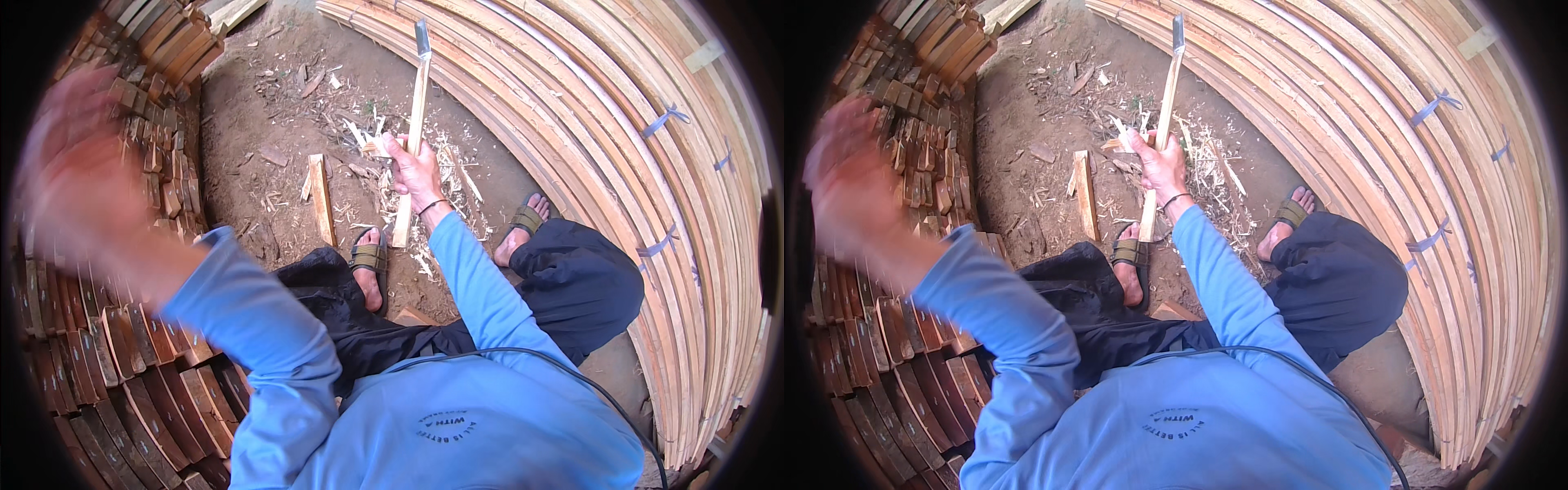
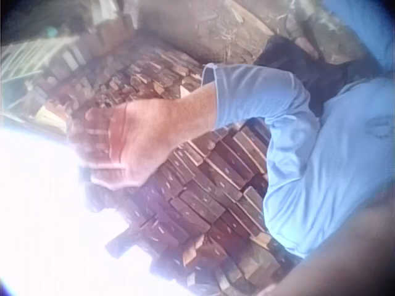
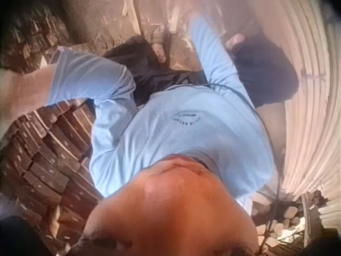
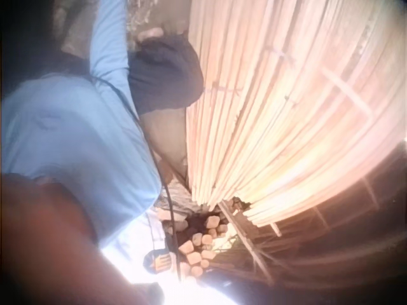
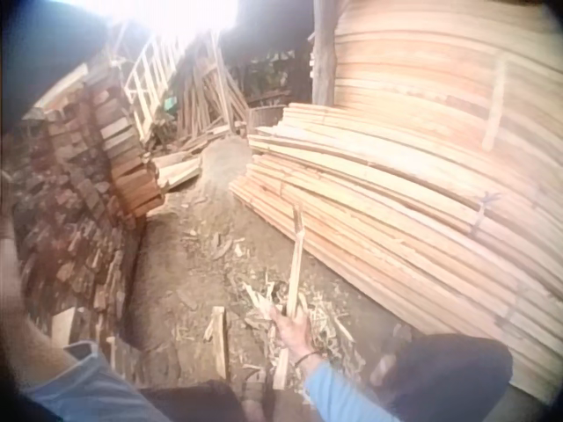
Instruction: The person shaves a wood piece with an adze while holding it by hand.
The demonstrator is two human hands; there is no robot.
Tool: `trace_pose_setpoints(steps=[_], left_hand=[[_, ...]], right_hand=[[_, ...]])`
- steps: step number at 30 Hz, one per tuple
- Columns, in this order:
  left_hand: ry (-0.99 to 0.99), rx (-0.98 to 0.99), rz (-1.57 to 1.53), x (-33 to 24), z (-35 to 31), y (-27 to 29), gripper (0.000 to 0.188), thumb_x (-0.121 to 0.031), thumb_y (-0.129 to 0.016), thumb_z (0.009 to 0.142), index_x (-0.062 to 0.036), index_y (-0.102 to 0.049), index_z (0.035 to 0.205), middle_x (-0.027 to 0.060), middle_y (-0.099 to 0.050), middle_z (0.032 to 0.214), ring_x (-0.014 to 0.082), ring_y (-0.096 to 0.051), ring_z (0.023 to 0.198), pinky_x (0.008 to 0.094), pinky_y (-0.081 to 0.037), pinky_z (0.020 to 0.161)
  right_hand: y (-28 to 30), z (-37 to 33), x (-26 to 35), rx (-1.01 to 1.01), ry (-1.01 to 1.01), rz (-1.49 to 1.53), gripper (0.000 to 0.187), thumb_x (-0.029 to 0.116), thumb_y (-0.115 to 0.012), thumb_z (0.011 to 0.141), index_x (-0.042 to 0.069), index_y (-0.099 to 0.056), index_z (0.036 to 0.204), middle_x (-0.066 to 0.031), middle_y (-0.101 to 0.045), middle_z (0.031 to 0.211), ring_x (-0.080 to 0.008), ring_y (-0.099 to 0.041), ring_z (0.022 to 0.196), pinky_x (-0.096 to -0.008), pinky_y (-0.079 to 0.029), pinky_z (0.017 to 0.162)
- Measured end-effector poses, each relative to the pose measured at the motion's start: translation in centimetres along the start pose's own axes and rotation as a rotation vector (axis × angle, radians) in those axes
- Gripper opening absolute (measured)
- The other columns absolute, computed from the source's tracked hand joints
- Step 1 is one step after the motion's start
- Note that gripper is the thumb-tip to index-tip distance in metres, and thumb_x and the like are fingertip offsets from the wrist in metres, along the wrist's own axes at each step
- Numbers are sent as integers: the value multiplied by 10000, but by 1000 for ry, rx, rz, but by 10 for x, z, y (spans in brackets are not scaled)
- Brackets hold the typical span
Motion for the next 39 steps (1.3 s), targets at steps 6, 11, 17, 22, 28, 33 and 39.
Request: trace_pose_setpoints(steps=[6,11,17,22,28,33,39], left_hand=[[689,935,218,252,-184,-161,694,-359,-727,831,-24,-468,1381,149,-517,1374,281,-511,1241,409,-414,1045],[738,766,-649,260,-207,-204,717,-381,-707,819,-10,-455,1379,143,-467,1425,277,-422,1331,415,-329,1103],[560,840,-169,266,-215,-226,478,-375,-714,835,-37,-632,1164,98,-674,1130,174,-623,1043,343,-452,965],[591,507,-145,291,-221,-220,303,-279,-543,965,-21,-690,905,41,-696,862,85,-598,789,266,-471,731],[601,68,-377,313,-203,-186,220,-159,-552,950,-22,-659,815,56,-699,801,72,-593,704,226,-464,659],[600,50,-348,323,-207,-181,204,-157,-558,915,-25,-656,795,84,-696,794,129,-617,736,286,-470,741],[524,-47,-418,337,-202,-170,228,-167,-530,856,-27,-613,697,41,-633,711,128,-556,669,280,-428,703]], right_hand=[[-13,-4,-3,31,-16,20,448,291,-761,836,89,-462,1103,12,-486,678,-26,-387,414,-184,-288,315],[-6,6,6,52,-55,104,483,301,-770,823,77,-446,1104,-44,-550,710,-47,-442,428,-190,-304,317],[-4,13,17,105,-63,216,398,370,-714,867,95,-510,1069,-21,-537,710,-36,-409,414,-182,-283,312],[26,-6,7,88,-177,170,311,431,-544,967,141,-446,1020,5,-433,647,-36,-346,403,-190,-262,308],[90,-89,-3,14,-246,-223,288,378,-405,1032,110,-456,1121,18,-401,628,-41,-315,395,-193,-255,323],[122,-164,-49,32,-429,-270,270,355,-390,1037,95,-464,1024,14,-409,593,-47,-329,386,-206,-283,322],[132,-173,-68,21,-470,-398,254,331,-433,1025,85,-481,982,-2,-470,608,-55,-375,403,-219,-312,327]])
Point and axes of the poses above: each hand's wrist, its own z-axis towards the middle knuckle, its own y-axis out of the back of the hand, x = y × z, the point moved 10 cm from there along z, towards the middle knuckle
